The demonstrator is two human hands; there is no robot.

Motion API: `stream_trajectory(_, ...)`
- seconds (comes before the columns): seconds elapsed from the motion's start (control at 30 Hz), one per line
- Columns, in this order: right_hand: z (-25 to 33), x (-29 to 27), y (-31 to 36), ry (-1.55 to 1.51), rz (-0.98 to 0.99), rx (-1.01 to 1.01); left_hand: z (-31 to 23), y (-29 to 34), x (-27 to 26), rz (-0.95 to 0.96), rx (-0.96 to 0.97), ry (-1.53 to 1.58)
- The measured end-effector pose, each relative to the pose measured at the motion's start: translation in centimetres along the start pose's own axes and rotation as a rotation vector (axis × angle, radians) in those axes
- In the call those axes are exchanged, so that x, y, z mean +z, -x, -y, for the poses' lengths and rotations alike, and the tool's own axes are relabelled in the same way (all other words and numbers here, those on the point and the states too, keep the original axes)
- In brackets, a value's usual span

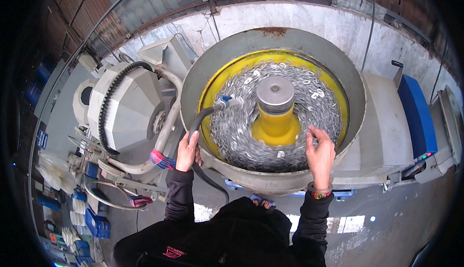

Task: The person uses a water hose to spray and clean the contents of multiple industrial vibratory finishing bowls on a factory floor.

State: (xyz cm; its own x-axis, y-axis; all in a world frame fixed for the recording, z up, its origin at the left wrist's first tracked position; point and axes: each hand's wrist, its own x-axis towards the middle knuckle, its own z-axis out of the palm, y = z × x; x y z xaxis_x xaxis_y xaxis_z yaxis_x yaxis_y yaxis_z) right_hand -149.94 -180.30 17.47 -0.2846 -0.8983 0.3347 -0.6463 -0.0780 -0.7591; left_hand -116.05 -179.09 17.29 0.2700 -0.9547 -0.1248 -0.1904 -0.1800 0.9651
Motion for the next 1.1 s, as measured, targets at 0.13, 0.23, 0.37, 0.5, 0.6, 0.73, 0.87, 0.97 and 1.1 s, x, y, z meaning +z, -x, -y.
stream_trajectory(0.13,-0.1,-0.2,0.1,-0.020,-0.029,-0.044,0.2,-0.1,0.0,-0.006,-0.002,0.010)
stream_trajectory(0.23,0.4,0.1,0.2,-0.012,-0.018,0.012,0.3,0.0,0.0,-0.023,0.003,0.032)
stream_trajectory(0.37,0.7,0.0,0.3,0.009,-0.002,0.032,-0.2,0.5,0.2,-0.038,0.009,0.076)
stream_trajectory(0.5,0.6,-0.1,0.3,0.011,-0.023,-0.003,-0.1,0.3,0.2,-0.023,0.037,0.063)
stream_trajectory(0.6,0.4,0.0,0.3,0.014,-0.015,0.003,-0.2,0.2,0.2,-0.018,0.042,0.066)
stream_trajectory(0.73,0.5,0.0,0.2,0.040,-0.031,0.012,-0.4,0.3,0.3,-0.029,0.033,0.060)
stream_trajectory(0.87,1.0,-0.2,0.2,0.007,0.012,0.077,-0.2,0.3,0.2,-0.029,0.019,0.080)
stream_trajectory(0.97,0.7,-0.1,0.2,0.011,-0.003,0.062,-0.3,0.4,0.2,-0.029,0.015,0.075)
stream_trajectory(1.1,0.7,-0.2,0.2,-0.023,-0.003,0.049,-0.1,0.3,0.3,-0.039,0.021,0.089)
